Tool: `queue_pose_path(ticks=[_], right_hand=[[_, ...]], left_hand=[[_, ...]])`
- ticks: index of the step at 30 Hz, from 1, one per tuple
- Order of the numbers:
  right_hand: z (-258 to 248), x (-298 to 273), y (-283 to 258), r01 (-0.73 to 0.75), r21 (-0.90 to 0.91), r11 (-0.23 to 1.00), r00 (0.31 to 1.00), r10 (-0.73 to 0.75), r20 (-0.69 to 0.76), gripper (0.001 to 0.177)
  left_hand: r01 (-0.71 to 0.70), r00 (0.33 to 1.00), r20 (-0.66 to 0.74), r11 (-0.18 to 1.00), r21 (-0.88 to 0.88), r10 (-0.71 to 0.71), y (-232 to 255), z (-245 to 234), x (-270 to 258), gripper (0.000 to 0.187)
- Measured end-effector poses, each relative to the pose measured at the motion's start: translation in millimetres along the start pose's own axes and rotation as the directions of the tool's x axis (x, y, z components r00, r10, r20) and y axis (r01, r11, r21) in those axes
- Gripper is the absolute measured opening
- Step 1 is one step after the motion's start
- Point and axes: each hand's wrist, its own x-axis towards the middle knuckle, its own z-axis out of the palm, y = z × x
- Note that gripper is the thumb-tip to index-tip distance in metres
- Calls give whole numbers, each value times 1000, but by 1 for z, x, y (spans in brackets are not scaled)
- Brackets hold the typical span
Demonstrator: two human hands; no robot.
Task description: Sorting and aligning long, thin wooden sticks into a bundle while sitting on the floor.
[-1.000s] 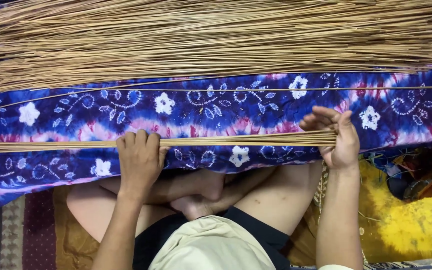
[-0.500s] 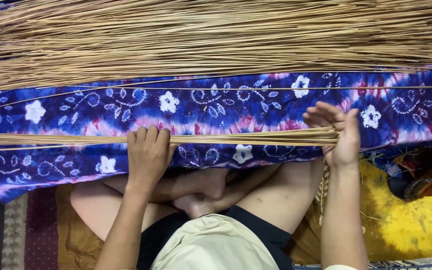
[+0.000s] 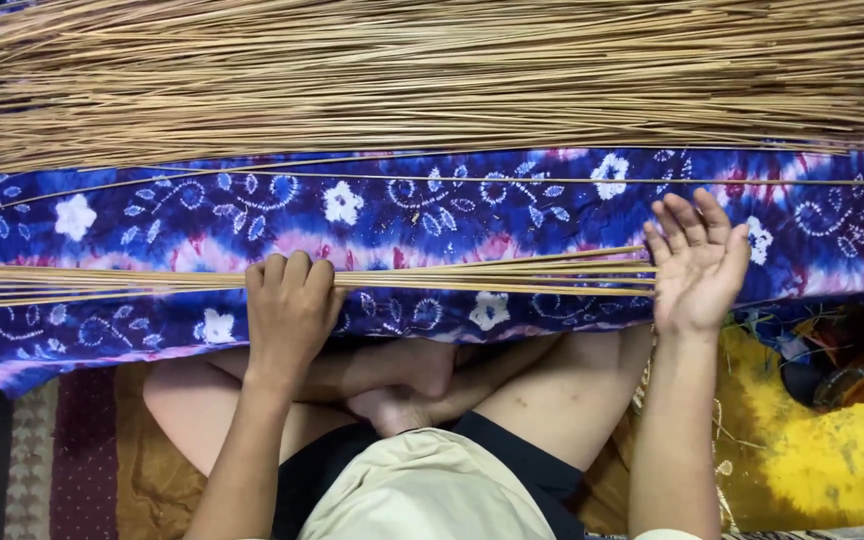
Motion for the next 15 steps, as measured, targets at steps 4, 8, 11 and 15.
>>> queue_pose_path(ticks=[4, 8, 11, 15], right_hand=[[35, -17, 4, -35, -42, 998, 997, 38, 70, 72], [12, -11, 11, 81, 18, 997, 996, -80, -37, 56], [21, -28, 5, 73, 183, 980, 984, -41, -174, 61], [78, -56, -3, -98, 590, 801, 964, 224, -145, 114]], left_hand=[[-2, 1000, 11, 1000, -30, 2, 2, 7, -2, 27], [13, 1000, -24, 1000, 11, -12, 0, 3, 4, 28], [25, 999, -32, 1000, -14, -26, 1, 0, -2, 34], [-39, 997, -69, 998, -49, 35, 24, 21, -5, 32]])
